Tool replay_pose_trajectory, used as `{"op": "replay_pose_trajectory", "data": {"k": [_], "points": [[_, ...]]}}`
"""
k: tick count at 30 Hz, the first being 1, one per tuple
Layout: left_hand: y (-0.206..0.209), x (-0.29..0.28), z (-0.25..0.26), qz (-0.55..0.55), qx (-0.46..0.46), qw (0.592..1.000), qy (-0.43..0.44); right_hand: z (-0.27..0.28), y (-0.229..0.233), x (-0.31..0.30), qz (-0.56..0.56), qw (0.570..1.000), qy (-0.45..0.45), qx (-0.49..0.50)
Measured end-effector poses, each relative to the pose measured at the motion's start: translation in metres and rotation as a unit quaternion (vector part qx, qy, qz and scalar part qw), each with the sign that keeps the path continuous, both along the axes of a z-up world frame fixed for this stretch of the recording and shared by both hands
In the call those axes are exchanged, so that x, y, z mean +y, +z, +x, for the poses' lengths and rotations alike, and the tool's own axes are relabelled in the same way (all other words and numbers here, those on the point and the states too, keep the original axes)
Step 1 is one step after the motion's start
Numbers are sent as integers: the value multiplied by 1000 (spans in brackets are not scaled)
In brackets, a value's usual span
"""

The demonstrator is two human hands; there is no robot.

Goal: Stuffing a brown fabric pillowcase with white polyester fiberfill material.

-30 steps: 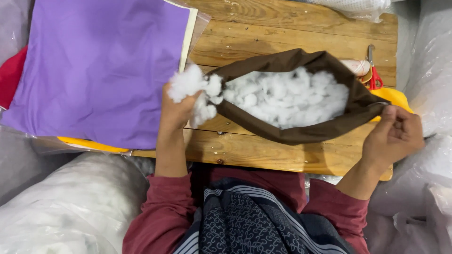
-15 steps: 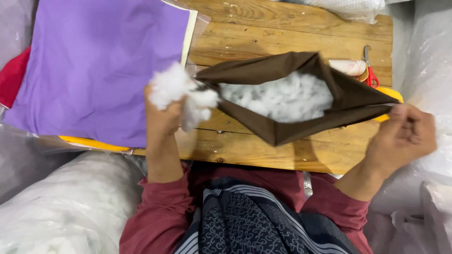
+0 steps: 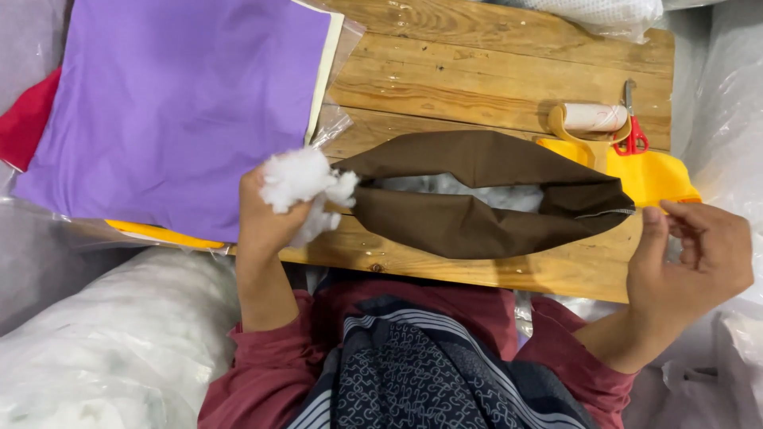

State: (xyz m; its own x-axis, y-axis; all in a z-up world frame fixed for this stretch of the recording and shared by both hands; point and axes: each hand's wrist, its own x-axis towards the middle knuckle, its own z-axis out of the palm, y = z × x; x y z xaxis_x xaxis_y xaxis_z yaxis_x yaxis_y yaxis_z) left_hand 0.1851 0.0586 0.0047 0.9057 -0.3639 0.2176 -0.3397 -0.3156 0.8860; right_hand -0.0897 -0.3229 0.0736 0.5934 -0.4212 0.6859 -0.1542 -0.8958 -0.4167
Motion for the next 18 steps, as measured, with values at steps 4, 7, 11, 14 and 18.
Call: {"op": "replay_pose_trajectory", "data": {"k": [4, 7, 11, 14, 18], "points": [[84, -21, -37, -73, -58, 991, -97, 52, 13, 39, 54, 979, 152, 121], [99, -58, -56, -140, 23, 961, -239, 92, -13, 42, 23, 940, 223, 257], [83, -96, -62, 199, -24, 923, -328, 128, -3, 50, 59, 870, 205, 445], [68, -100, -63, 308, 17, 879, -365, 137, 22, 51, 23, 886, 209, 414], [82, -79, -68, 222, 50, 864, -450, 129, 25, 44, 13, 909, 222, 353]]}}
